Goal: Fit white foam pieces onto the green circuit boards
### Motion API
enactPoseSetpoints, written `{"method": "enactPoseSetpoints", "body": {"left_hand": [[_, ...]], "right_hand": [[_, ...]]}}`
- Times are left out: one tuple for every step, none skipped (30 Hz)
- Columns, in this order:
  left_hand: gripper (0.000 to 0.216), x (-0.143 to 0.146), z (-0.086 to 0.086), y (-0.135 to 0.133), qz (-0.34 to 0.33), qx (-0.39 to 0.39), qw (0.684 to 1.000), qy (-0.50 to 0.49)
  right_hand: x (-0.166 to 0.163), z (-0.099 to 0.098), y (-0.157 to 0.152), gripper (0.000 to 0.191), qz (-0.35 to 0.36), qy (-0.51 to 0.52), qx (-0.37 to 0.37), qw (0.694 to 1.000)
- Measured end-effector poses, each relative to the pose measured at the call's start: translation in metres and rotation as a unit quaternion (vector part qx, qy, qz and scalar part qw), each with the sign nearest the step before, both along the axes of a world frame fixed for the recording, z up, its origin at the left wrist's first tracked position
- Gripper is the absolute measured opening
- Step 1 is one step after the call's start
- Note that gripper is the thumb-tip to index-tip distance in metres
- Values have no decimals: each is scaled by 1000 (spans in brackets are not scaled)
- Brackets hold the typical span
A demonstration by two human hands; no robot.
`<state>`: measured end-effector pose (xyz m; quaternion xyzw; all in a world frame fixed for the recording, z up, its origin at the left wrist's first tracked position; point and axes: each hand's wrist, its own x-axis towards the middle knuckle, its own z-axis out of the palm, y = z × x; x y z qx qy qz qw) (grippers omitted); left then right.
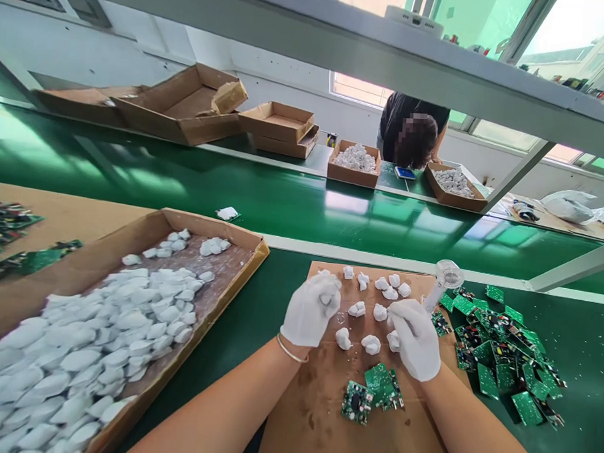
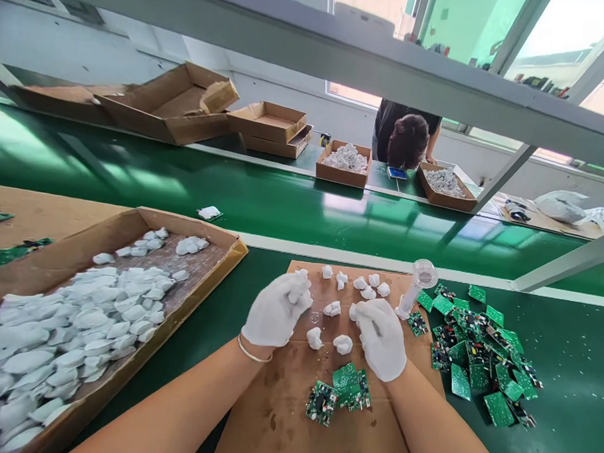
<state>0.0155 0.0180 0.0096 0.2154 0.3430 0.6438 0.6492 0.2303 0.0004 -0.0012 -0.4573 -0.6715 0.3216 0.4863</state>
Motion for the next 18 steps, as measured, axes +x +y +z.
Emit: {"method": "enactPoseSetpoints", "body": {"left_hand": [[14, -9, 1, 7, 32, -4, 999, -12], [13, -17, 1, 13, 58, -11, 998, -16], [15, -25, 1, 19, 77, -18, 997, -16], [17, -31, 1, 23, 95, -26, 995, -13], [19, -36, 0, 27, 107, -32, 994, -6], [22, -39, -1, 30, 118, -35, 992, 4], [24, -40, -1, 32, 128, -36, 991, 15], [26, -40, -2, 34, 134, -33, 990, 27], [27, -39, -3, 35, 140, -29, 989, 39], [28, -37, -5, 36, 144, -24, 988, 51], [30, -35, -6, 37, 148, -19, 987, 64], [34, -33, -8, 37, 152, -15, 985, 78], [38, -31, -9, 37, 158, -12, 983, 93], [43, -29, -11, 37, 165, -10, 980, 110], [46, -27, -13, 37, 174, -8, 976, 130], [48, -25, -16, 37, 185, -7, 971, 153], [50, -25, -18, 36, 196, -7, 964, 179], [51, -25, -21, 36, 207, -9, 956, 207]], "right_hand": [[3, -2, 4, 13, -20, 25, -4, 999], [5, -5, 8, 15, -38, 58, -11, 998], [7, -8, 12, 17, -51, 89, -18, 995], [9, -11, 16, 19, -62, 114, -24, 991], [11, -14, 20, 20, -74, 128, -29, 989], [13, -17, 24, 20, -88, 135, -35, 986], [14, -20, 28, 20, -102, 142, -43, 984], [16, -23, 31, 20, -111, 152, -53, 981], [17, -26, 35, 21, -117, 169, -63, 977], [18, -29, 38, 23, -121, 191, -72, 971], [19, -31, 42, 24, -123, 213, -79, 966], [20, -33, 45, 26, -126, 234, -84, 960], [21, -35, 48, 29, -129, 252, -88, 955], [21, -37, 51, 31, -132, 264, -90, 951], [22, -38, 53, 33, -133, 274, -91, 948], [23, -39, 56, 35, -133, 282, -92, 946], [23, -40, 58, 37, -130, 288, -93, 944], [24, -41, 59, 39, -126, 295, -95, 942]]}}
